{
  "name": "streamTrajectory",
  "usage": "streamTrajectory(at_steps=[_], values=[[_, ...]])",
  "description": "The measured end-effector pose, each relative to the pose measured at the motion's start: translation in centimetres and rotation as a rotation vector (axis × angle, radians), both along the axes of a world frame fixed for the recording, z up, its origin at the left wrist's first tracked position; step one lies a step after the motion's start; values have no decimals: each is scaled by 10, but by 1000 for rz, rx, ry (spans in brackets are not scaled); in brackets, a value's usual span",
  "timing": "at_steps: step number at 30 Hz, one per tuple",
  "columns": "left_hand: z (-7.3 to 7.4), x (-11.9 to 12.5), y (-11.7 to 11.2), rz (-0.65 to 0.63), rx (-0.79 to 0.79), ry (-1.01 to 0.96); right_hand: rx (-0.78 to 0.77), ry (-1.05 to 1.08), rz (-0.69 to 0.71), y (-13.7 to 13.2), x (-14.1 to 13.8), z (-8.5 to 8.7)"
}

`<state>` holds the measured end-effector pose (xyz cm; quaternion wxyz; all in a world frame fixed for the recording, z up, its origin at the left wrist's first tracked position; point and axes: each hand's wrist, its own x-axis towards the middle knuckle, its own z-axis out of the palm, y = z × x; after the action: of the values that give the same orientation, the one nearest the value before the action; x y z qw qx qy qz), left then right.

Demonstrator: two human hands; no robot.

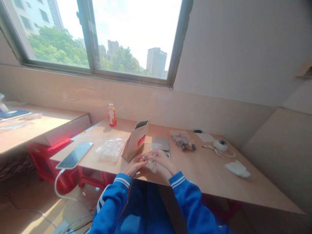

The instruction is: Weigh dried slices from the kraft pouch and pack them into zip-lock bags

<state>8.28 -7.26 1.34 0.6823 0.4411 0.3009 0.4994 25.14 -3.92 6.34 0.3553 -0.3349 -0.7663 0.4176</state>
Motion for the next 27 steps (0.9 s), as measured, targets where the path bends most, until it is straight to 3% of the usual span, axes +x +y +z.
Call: streamTrajectory(at_steps=[2, 5, 12, 17, 24, 27], values=[[1, 1, -1, -44, 17, -25, 9, -8, 82, -3, 0, 4], [3, 2, -2, -78, 15, -50, 35, -35, 96, -6, -3, 6], [4, 2, -1, 7, -20, -53, 105, -77, -242, 0, -8, -9], [5, 2, -1, -16, -64, -44, 166, -153, -428, 2, -4, 1], [-6, -3, 4, 71, -126, -1, 120, -184, -477, -7, -1, 18], [-11, -5, 6, 139, -137, 14, 167, -245, -496, -15, 1, 29]])
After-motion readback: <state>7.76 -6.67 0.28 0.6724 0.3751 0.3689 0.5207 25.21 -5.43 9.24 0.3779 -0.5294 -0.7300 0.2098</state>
